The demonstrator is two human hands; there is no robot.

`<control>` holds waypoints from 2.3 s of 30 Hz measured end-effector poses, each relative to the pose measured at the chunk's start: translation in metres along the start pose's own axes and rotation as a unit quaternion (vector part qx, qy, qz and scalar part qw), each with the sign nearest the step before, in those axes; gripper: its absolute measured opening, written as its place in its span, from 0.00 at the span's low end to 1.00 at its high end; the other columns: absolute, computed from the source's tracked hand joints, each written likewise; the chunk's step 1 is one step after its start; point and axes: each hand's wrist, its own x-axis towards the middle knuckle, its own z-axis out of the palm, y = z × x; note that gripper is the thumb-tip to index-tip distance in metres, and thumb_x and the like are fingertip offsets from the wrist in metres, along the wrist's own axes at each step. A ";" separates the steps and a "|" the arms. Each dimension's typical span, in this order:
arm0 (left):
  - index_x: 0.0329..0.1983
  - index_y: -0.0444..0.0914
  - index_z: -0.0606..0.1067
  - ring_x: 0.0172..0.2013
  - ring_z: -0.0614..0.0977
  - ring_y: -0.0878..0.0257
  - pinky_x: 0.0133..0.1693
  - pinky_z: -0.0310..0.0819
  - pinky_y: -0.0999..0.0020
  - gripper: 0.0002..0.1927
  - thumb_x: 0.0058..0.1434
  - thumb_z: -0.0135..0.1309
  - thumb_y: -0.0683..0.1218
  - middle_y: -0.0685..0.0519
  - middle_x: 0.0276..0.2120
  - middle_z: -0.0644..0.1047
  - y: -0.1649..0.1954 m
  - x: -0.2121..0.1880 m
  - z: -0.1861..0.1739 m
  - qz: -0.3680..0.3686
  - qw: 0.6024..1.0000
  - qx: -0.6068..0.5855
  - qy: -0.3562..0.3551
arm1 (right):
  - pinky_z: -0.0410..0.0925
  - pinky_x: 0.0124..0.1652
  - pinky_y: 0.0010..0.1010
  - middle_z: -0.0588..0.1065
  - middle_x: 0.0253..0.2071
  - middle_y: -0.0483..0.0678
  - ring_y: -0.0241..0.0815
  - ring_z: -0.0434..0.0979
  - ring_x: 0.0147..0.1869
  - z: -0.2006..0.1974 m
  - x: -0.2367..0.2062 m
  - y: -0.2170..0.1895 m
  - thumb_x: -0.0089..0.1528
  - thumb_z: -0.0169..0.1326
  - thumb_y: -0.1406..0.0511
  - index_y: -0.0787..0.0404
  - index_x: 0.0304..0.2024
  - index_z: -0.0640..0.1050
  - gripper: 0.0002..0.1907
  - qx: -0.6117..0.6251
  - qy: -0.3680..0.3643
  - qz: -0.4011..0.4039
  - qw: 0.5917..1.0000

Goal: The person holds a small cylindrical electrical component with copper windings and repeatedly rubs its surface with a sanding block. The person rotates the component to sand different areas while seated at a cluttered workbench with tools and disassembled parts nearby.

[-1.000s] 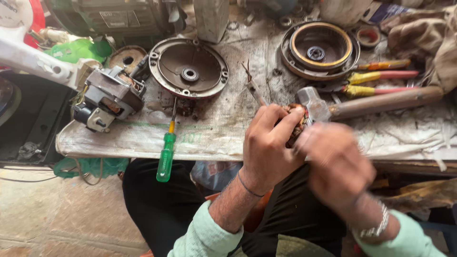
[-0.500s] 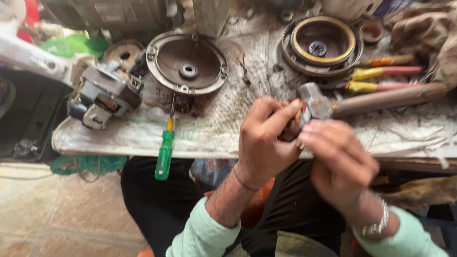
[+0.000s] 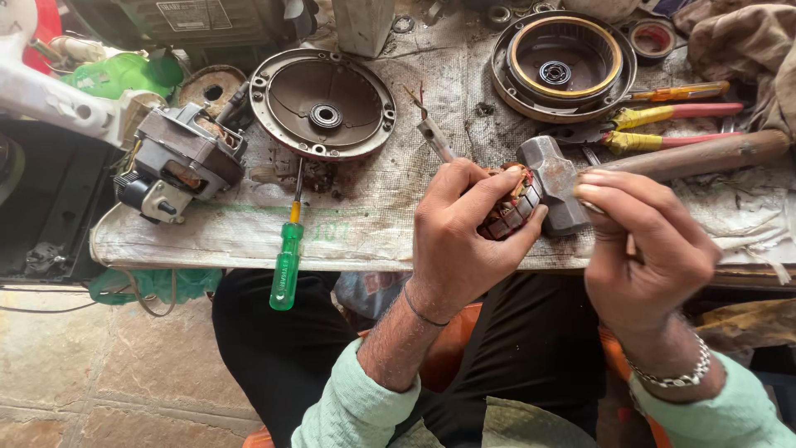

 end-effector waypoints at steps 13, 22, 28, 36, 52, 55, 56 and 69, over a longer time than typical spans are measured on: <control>0.49 0.38 0.80 0.37 0.82 0.62 0.40 0.81 0.69 0.21 0.53 0.72 0.44 0.51 0.37 0.76 0.004 0.005 -0.009 -0.032 0.999 -0.012 -0.023 | 0.74 0.52 0.26 0.79 0.50 0.55 0.42 0.82 0.51 -0.004 -0.002 -0.003 0.70 0.58 0.77 0.69 0.50 0.79 0.07 0.031 -0.019 0.089 0.995; 0.49 0.37 0.80 0.37 0.82 0.62 0.40 0.81 0.69 0.21 0.52 0.72 0.44 0.52 0.37 0.75 0.002 0.006 -0.008 -0.033 0.999 -0.015 -0.022 | 0.76 0.55 0.28 0.77 0.51 0.54 0.42 0.81 0.53 -0.003 -0.007 -0.001 0.71 0.52 0.76 0.72 0.52 0.76 0.08 0.184 -0.022 0.197 0.963; 0.49 0.37 0.80 0.37 0.82 0.63 0.40 0.81 0.69 0.21 0.53 0.72 0.44 0.52 0.38 0.75 0.003 0.006 -0.009 -0.030 0.999 -0.010 -0.028 | 0.78 0.54 0.36 0.79 0.48 0.56 0.45 0.83 0.49 -0.004 -0.017 0.011 0.77 0.50 0.73 0.75 0.54 0.75 0.07 0.354 0.009 0.283 0.891; 0.50 0.38 0.80 0.37 0.82 0.62 0.40 0.80 0.69 0.21 0.53 0.71 0.44 0.52 0.37 0.75 0.002 0.006 -0.007 -0.028 0.999 -0.013 -0.033 | 0.78 0.56 0.39 0.79 0.47 0.55 0.46 0.83 0.50 -0.007 -0.013 0.012 0.76 0.51 0.72 0.74 0.53 0.76 0.08 0.396 0.013 0.309 0.865; 0.51 0.38 0.79 0.38 0.82 0.58 0.42 0.79 0.67 0.23 0.51 0.68 0.42 0.50 0.37 0.76 -0.002 0.000 -0.004 -0.009 1.000 -0.005 -0.017 | 0.75 0.57 0.39 0.78 0.50 0.58 0.56 0.81 0.56 0.007 -0.002 -0.017 0.63 0.59 0.80 0.68 0.48 0.80 0.11 -0.028 -0.064 -0.031 0.997; 0.50 0.38 0.80 0.38 0.82 0.58 0.41 0.79 0.67 0.22 0.51 0.69 0.42 0.51 0.37 0.76 -0.002 -0.002 -0.002 -0.012 1.000 -0.003 -0.012 | 0.75 0.56 0.39 0.78 0.50 0.58 0.57 0.82 0.57 0.009 -0.004 -0.013 0.63 0.56 0.82 0.70 0.48 0.80 0.12 -0.030 -0.052 -0.037 0.998; 0.50 0.38 0.80 0.38 0.81 0.57 0.42 0.79 0.66 0.22 0.51 0.68 0.42 0.51 0.36 0.76 -0.002 -0.002 -0.001 -0.006 1.000 0.000 -0.010 | 0.75 0.56 0.39 0.78 0.50 0.59 0.57 0.82 0.57 0.010 -0.003 -0.012 0.63 0.55 0.83 0.70 0.48 0.80 0.12 -0.030 -0.048 -0.043 0.997; 0.49 0.37 0.79 0.38 0.80 0.57 0.42 0.78 0.65 0.22 0.49 0.67 0.41 0.50 0.38 0.75 -0.003 -0.003 0.003 0.007 1.000 0.009 0.002 | 0.75 0.55 0.43 0.78 0.45 0.59 0.57 0.81 0.53 0.011 -0.002 -0.012 0.58 0.53 0.84 0.72 0.44 0.80 0.13 -0.030 -0.041 -0.084 0.995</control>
